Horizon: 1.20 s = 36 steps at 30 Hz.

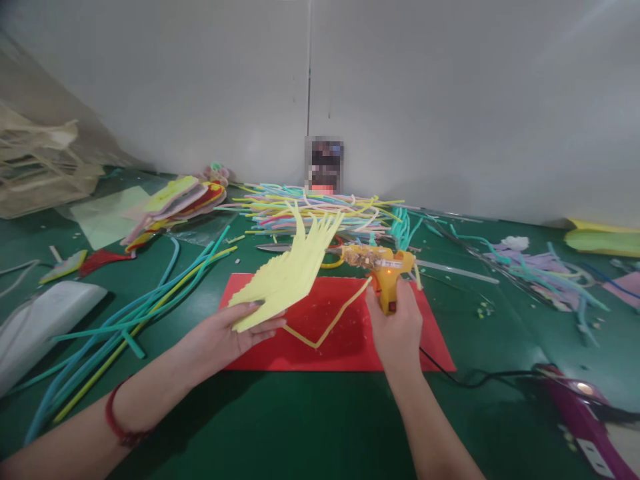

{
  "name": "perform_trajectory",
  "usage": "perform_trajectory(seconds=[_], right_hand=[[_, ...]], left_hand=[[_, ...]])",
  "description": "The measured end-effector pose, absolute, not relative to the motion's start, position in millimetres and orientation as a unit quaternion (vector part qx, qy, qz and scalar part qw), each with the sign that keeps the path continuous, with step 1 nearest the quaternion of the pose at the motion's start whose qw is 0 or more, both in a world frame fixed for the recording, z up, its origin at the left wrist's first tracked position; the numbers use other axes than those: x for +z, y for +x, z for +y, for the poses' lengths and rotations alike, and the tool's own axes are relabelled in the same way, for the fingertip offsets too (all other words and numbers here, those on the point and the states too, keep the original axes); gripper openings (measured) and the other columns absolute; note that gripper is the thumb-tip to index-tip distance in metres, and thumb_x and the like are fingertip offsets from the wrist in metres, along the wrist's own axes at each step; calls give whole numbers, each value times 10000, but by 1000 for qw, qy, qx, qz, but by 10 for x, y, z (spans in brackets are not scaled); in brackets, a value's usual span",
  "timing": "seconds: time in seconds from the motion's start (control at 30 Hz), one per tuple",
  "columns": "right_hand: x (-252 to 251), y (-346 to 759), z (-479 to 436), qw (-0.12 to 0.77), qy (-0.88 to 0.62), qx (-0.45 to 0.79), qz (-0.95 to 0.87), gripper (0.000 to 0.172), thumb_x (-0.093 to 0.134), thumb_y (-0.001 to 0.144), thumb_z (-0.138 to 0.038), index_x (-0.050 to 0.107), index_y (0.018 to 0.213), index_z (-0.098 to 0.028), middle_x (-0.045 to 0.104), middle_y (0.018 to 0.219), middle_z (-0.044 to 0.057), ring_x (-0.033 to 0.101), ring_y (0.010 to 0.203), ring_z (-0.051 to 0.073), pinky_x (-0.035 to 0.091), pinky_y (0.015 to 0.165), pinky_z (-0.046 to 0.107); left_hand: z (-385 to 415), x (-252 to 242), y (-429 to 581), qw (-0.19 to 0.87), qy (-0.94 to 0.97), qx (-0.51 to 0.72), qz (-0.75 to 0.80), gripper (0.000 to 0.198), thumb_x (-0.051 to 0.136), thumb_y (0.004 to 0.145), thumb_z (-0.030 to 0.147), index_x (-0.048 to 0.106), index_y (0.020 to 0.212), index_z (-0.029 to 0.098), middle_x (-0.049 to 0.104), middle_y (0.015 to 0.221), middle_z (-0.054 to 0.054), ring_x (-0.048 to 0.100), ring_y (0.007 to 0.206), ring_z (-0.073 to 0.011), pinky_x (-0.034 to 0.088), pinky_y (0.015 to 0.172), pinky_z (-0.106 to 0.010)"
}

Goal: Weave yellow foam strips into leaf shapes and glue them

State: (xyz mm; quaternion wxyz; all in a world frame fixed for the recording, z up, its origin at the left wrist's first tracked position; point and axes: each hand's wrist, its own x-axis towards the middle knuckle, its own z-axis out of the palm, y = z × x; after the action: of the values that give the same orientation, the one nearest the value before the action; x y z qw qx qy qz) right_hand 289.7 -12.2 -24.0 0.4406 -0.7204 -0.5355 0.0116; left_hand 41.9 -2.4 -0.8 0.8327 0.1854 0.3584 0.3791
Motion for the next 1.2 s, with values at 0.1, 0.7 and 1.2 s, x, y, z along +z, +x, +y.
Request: perform_trajectory(seconds=[0.1,0.7,1.2], right_hand=[[-246,2904,-117,443,-722,9,-532,283,570,758,-469,451,761,-213,407,637,-33,363,531,121,312,473,262],[-252,2926,-118,438,-726,12,-530,279,576,771,-462,444,759,-217,416,642,-32,361,538,124,308,483,265],[-262,2947,-94,442,-736,27,-513,290,559,751,-486,472,777,-210,427,664,-22,373,564,136,325,521,284]], left_hand=[[-31,-10,421,834,190,376,356,138,584,815,140,681,912,130,717,1036,-90,703,882,-253,493,851,-352],[-36,-27,418,836,181,380,352,173,600,804,135,691,951,126,708,1069,-99,701,895,-267,469,939,-406],[-43,-30,418,836,193,374,352,180,641,785,162,694,953,123,704,1070,-107,698,908,-283,472,927,-405]])
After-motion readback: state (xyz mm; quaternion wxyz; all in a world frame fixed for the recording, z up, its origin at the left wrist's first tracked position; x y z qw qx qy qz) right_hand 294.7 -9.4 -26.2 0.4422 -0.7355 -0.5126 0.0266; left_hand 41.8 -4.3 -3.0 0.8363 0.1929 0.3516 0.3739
